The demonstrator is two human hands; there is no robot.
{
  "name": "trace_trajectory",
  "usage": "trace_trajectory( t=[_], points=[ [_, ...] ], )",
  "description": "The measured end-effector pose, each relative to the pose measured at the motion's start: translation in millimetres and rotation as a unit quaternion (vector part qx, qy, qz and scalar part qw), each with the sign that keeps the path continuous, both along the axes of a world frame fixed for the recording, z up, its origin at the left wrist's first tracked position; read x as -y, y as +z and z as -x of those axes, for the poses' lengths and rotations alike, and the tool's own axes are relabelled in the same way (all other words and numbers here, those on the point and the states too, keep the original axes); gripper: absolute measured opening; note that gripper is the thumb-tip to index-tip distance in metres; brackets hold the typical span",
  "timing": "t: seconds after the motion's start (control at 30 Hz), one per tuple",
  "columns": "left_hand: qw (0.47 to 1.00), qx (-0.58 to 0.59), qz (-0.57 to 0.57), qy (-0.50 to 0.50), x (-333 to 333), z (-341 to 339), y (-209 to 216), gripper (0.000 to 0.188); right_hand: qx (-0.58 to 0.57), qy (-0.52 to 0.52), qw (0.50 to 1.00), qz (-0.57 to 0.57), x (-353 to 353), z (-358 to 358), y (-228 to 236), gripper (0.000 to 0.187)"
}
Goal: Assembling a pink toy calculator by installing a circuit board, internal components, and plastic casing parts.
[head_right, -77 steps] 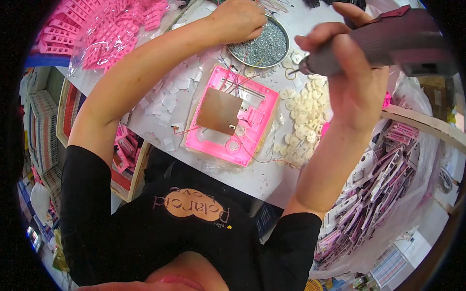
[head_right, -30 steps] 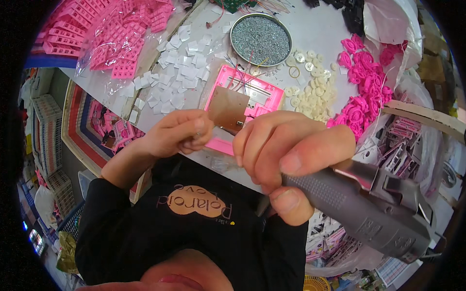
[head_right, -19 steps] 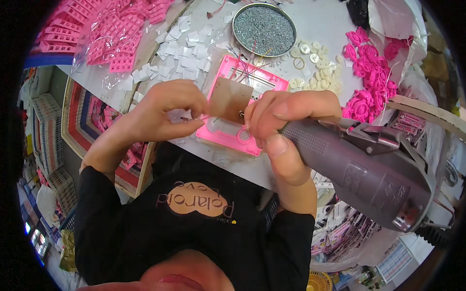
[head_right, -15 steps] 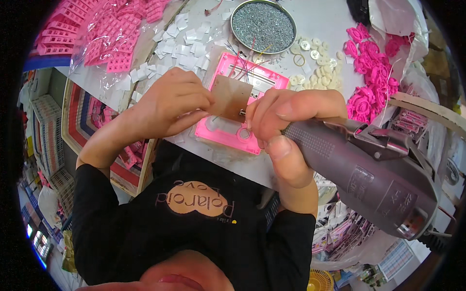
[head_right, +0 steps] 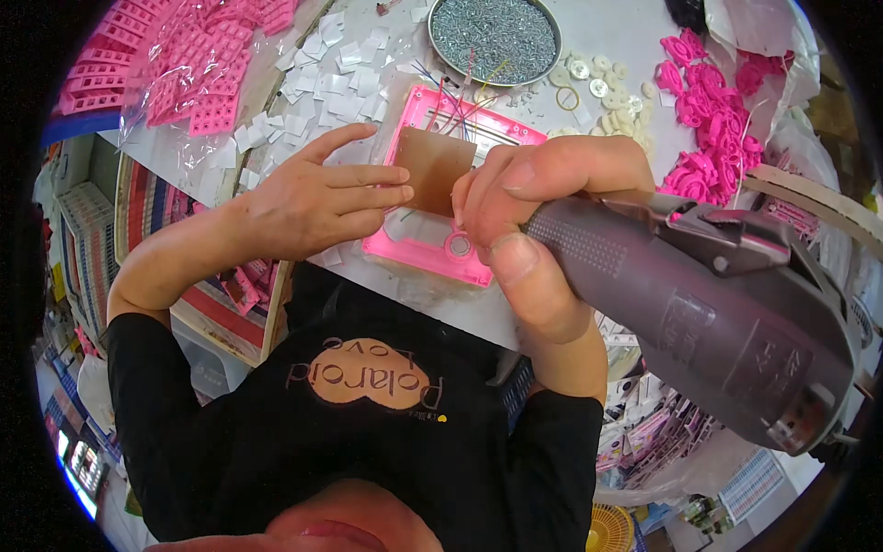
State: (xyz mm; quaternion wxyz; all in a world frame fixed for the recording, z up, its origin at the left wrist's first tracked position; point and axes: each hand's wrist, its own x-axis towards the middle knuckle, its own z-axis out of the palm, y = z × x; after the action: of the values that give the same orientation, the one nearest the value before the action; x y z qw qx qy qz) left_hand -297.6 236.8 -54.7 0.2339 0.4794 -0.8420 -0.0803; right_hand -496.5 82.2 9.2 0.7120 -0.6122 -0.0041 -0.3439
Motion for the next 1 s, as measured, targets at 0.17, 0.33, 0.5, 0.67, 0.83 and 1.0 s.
trace_trajectory(
  t=[0.17,0.33,0.5,0.67,0.83,1.0],
  points=[
    [1.000,-0.009,-0.008,-0.022,10,-13,2,0.005,-0.002,0.009,1.000,0.002,0,1,-1,0.033],
    [1.000,-0.007,-0.001,-0.020,7,-15,4,0.004,0.025,0.016,0.999,-0.019,5,4,-3,0.036],
    [0.999,-0.011,-0.002,-0.050,5,-12,3,0.005,0.034,0.007,0.999,-0.042,3,1,-3,0.038],
    [1.000,-0.007,0.002,-0.028,2,-12,3,0.007,0.038,0.011,0.998,-0.039,2,0,-1,0.037],
    [0.999,0.035,0.005,-0.023,-4,-1,5,0.008,0.041,0.010,0.998,-0.041,2,-3,-4,0.037],
    [0.997,0.070,-0.007,-0.038,-1,1,12,0.009,0.011,-0.036,0.998,-0.055,-3,-6,-6,0.038]
  ],
)
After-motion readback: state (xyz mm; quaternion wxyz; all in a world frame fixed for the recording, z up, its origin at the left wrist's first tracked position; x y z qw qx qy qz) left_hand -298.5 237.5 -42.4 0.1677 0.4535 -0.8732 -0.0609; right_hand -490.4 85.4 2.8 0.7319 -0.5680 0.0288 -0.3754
